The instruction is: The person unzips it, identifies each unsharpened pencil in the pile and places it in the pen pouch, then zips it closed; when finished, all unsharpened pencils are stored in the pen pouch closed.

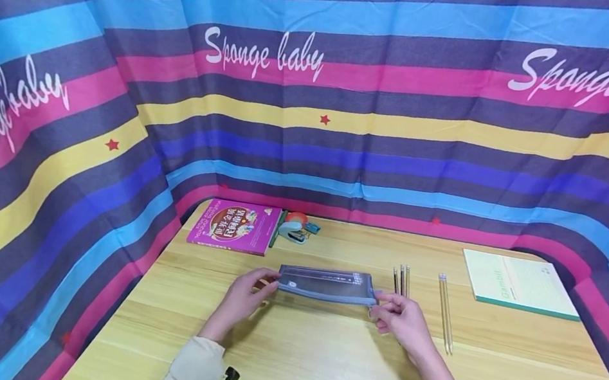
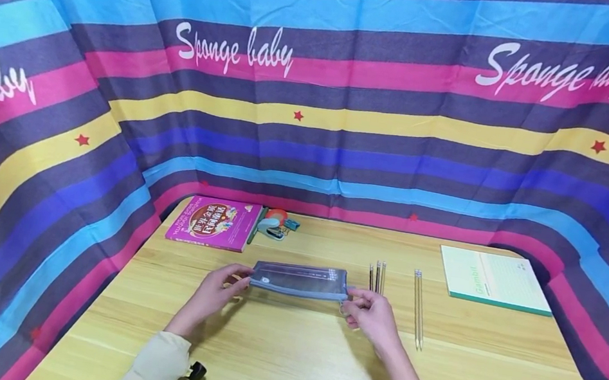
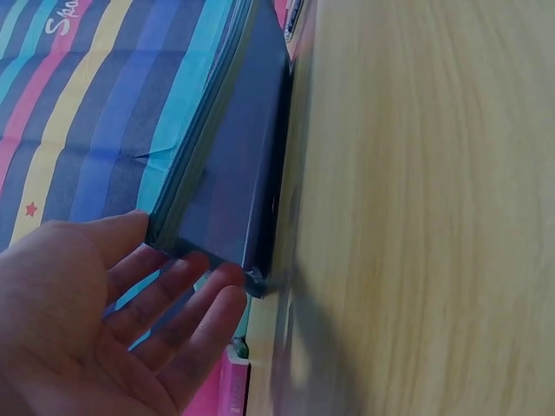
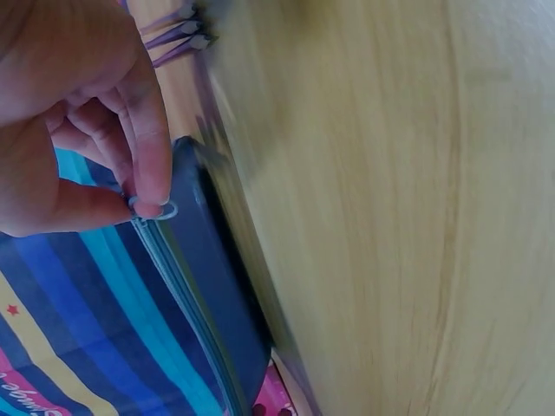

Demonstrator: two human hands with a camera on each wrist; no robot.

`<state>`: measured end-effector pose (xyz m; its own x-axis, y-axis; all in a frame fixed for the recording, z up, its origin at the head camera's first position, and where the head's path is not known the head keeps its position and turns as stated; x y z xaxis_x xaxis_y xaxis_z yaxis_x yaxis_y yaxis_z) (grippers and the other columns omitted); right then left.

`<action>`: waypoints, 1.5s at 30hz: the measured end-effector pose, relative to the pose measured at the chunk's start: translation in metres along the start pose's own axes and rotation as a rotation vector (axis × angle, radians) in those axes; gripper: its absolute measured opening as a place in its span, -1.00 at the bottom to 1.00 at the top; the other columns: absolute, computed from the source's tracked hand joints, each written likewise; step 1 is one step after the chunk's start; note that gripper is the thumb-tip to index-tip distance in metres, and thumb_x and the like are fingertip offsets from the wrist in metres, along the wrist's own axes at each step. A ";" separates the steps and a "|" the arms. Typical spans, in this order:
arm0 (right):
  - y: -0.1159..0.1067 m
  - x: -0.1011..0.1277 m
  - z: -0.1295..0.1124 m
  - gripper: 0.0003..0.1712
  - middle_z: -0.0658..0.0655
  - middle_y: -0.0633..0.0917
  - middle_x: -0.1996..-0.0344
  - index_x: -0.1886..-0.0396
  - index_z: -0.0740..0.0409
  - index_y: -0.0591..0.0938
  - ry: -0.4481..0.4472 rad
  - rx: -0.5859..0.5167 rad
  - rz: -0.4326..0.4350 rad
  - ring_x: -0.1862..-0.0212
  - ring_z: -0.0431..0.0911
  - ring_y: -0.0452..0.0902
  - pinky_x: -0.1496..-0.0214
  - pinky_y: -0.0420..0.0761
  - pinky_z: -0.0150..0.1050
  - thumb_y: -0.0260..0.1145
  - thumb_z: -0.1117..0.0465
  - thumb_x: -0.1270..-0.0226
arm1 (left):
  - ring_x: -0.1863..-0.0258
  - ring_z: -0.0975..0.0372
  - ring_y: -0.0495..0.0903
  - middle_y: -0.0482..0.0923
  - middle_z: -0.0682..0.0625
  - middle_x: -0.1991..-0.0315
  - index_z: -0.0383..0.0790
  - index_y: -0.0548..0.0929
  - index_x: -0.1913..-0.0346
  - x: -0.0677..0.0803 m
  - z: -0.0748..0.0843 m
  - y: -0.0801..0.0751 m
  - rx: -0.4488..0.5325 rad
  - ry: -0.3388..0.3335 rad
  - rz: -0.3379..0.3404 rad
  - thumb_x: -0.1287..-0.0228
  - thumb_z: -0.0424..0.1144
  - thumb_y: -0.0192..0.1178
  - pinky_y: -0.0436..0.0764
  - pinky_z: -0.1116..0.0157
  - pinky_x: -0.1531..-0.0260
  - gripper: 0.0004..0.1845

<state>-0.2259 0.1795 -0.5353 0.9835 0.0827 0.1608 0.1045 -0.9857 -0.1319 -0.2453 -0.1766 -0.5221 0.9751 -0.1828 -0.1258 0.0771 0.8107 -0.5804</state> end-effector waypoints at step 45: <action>0.016 -0.002 0.012 -0.49 0.28 0.73 0.32 -0.24 0.47 0.51 0.058 0.065 -0.020 0.44 0.02 0.69 0.34 0.84 -0.18 0.35 0.45 -0.30 | 0.25 0.25 0.64 0.72 -0.08 0.08 -0.20 0.67 -0.23 -0.004 -0.012 0.008 -0.117 -0.157 0.020 -0.31 -0.31 0.39 0.72 0.28 0.21 -0.57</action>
<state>-0.2248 0.1649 -0.5497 0.9710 0.0920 0.2207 0.1355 -0.9722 -0.1908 -0.2510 -0.1756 -0.5360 0.9973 -0.0711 -0.0168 0.0415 0.7415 -0.6697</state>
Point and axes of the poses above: each hand's wrist, its own x-axis away from the middle knuckle, its own y-axis out of the palm, z = x × y, the point moved 2 cm from there along -x, towards the middle knuckle
